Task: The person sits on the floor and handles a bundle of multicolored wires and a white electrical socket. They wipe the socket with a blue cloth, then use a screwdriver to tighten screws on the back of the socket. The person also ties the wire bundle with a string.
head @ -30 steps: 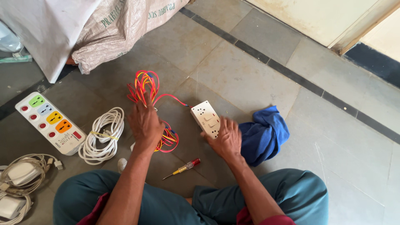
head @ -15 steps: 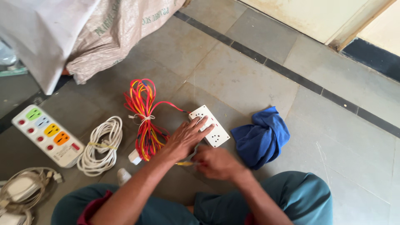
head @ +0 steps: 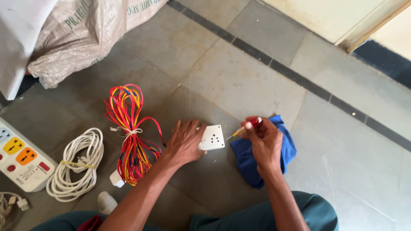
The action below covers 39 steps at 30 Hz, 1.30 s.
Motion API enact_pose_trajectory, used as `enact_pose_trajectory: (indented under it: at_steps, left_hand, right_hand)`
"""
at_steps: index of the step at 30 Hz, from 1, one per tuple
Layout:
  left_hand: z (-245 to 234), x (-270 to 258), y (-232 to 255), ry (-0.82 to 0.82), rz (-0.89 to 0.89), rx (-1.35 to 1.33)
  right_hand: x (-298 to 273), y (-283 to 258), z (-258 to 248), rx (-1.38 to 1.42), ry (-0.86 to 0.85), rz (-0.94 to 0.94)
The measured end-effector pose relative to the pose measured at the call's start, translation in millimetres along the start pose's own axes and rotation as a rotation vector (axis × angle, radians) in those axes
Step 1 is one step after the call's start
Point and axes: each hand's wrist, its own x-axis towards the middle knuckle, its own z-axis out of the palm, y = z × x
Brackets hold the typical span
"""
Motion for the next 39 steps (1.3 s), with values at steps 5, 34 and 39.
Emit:
enact_pose_trajectory:
  at_steps: [5,34,39]
  left_hand:
    - [-17.8,-20.9,2.6,-0.064,0.025,0.078]
    - [-2.8,9.9,1.9,-0.155,0.008,-0.095]
    - [-0.7,8.7,0.6,-0.152,0.024,-0.094]
  right_hand:
    - [0.7,3.9,12.3,0.099,-0.075,0.002]
    - [-4.1,10.2,33.5,-0.309,-0.078,-0.264]
    - [-3.8,3.5,42.0,-0.479,-0.089,-0.509]
